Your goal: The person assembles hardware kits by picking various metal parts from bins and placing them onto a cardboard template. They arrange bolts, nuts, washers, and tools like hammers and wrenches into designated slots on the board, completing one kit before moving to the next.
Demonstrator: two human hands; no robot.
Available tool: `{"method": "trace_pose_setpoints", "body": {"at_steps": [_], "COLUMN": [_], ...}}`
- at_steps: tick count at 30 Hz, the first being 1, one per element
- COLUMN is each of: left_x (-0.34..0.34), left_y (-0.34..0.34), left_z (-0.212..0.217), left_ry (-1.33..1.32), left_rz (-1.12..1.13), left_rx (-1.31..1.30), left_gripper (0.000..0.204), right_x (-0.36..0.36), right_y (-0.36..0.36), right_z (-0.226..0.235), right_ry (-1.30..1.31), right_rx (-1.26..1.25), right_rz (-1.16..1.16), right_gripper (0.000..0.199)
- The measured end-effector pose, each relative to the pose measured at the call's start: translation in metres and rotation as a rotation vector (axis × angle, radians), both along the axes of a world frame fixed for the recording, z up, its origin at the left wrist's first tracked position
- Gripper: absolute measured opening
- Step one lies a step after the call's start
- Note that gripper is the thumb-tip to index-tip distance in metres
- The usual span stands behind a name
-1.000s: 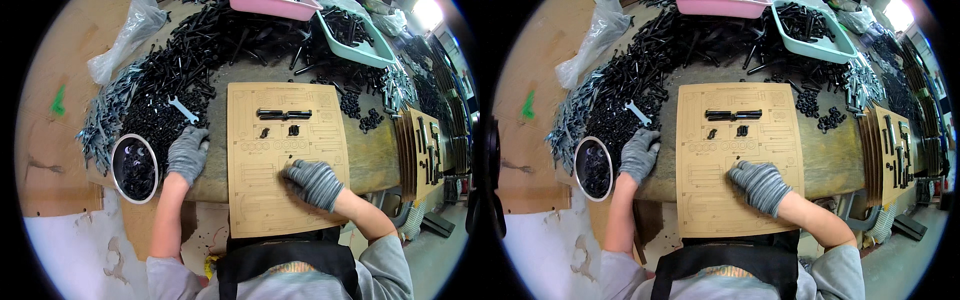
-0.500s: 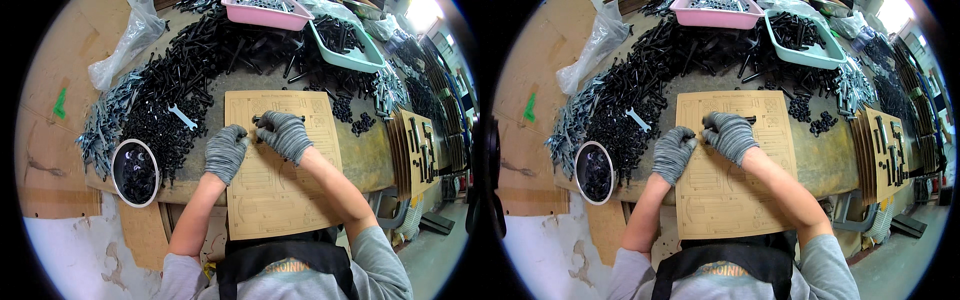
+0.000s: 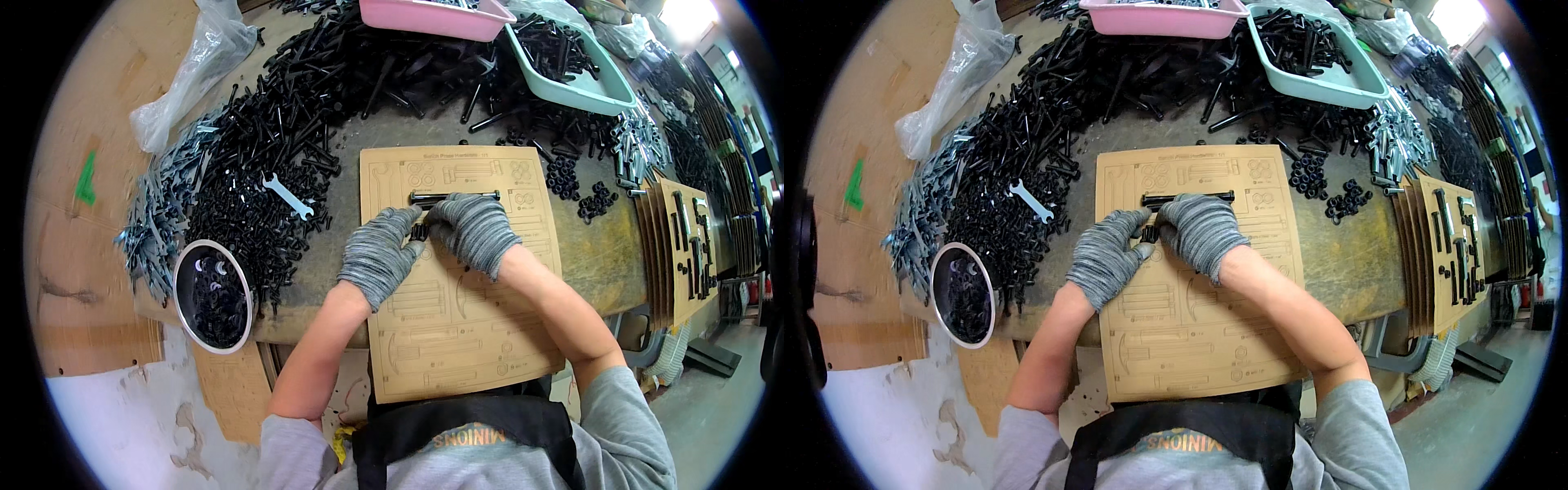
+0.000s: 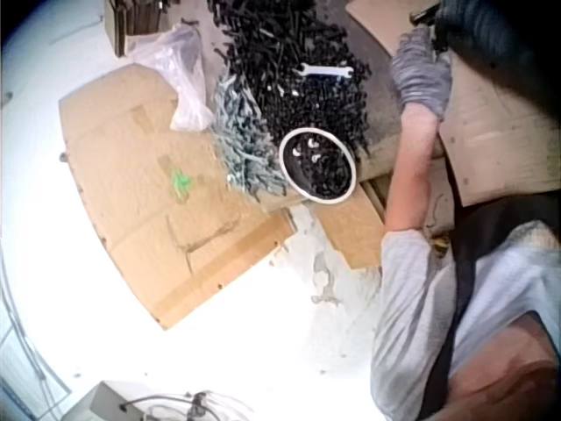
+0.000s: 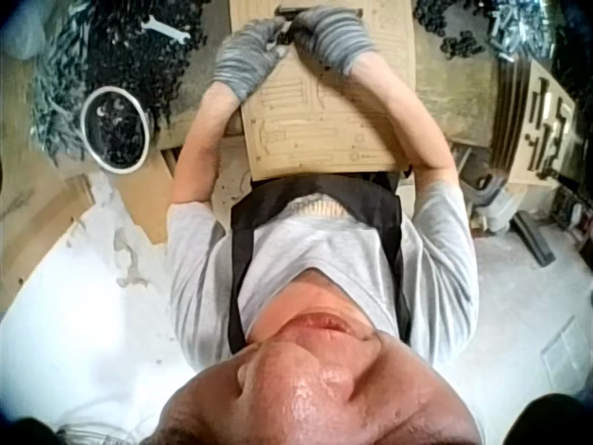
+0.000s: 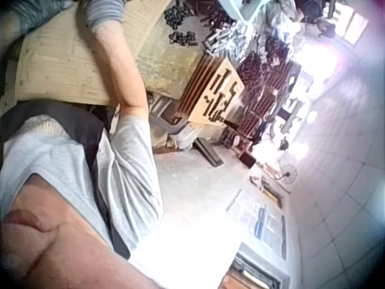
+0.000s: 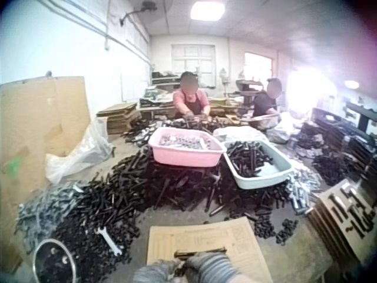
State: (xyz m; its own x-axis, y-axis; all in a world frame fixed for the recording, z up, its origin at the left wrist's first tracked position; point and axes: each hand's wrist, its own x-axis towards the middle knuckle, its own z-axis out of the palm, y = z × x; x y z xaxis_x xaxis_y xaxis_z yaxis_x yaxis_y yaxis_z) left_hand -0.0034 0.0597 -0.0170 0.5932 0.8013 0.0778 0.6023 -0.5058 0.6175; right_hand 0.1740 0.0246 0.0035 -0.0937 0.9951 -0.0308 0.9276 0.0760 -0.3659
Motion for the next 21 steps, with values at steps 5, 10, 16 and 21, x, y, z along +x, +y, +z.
{"method": "trace_pose_setpoints", "body": {"at_steps": [5,10,16,21], "left_x": [0.01,0.008,0.005,0.003], "left_y": [0.006,0.01,0.021,0.019], "left_z": [0.001,0.0,-0.001,-0.003], "left_ry": [0.008,-0.051,0.001,-0.046], "left_rz": [-0.013,-0.035,-0.146,-0.132], "left_rx": [-0.047,-0.099,-0.036,-0.035], "left_gripper": [0.031,0.032,0.031,0.029], "right_x": [0.004,0.005,0.008,0.004], "right_y": [0.002,0.0,-0.003,-0.003], "right_z": [-0.009,-0.012,-0.021,-0.02], "right_ry": [0.002,-0.038,-0.095,-0.141], "right_rx": [0.052,0.118,0.177,0.164], "right_rz": [0.03,0.051,0.079,0.072], "right_gripper": [0.015,0.016,0.015,0.013]}}
